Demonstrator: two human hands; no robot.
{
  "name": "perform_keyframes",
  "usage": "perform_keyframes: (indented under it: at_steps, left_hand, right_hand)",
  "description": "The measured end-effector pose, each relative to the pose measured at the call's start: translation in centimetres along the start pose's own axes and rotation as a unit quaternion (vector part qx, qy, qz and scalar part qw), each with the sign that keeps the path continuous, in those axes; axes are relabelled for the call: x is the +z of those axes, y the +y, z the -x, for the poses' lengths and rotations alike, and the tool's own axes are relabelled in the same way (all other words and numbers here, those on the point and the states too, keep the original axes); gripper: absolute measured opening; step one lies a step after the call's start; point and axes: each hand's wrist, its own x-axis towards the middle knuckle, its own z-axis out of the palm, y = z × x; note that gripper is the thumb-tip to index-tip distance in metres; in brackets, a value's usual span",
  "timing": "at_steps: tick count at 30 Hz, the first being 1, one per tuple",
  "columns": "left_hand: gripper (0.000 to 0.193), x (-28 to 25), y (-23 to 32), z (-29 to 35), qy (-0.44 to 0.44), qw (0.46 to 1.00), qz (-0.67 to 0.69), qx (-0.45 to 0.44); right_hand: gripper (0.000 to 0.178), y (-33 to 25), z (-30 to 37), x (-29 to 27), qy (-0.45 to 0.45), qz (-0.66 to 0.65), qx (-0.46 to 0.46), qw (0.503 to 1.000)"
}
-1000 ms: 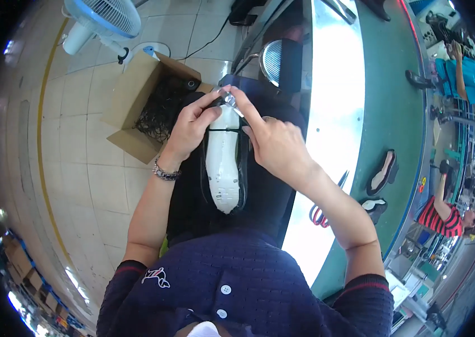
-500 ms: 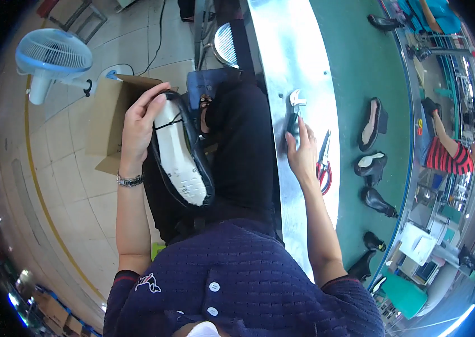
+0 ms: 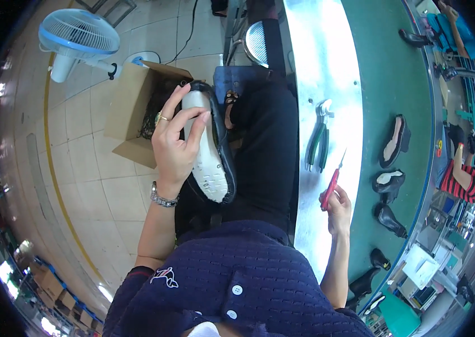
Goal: The recorder is assembling and inspecting footwear components using hand tools at a factory workstation.
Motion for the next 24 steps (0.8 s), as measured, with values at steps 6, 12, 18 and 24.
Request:
perform_keyframes:
  at_steps: [6,12,18,24]
  left_hand:
    - [0.009,0.0,0.3,0.6,0.072,0.997,-0.025,-0.014]
    - [0.010,0.3,0.0,0.8,0.069,0.997,0.002,-0.037]
    - [0.006,0.3,-0.2,1.0,0.073,0.997,0.000,0.012]
    - [0.004,0.1,-0.5,1.4,0.118,0.990,-0.023,0.076]
  right_hand:
    - [0.091,-8.6,5.9,9.9,-0.402,0.020,0.013,0.915]
    - [0.082,-8.7,6.5,14.6,-0.497,0.038,0.161,0.852]
    - [0.055,-7.7,6.6,17.9,-0.411,0.139,0.061,0.899]
    - [0.061,-6.6,6.9,18.3,-0.347,0.225,-0.070,0.908]
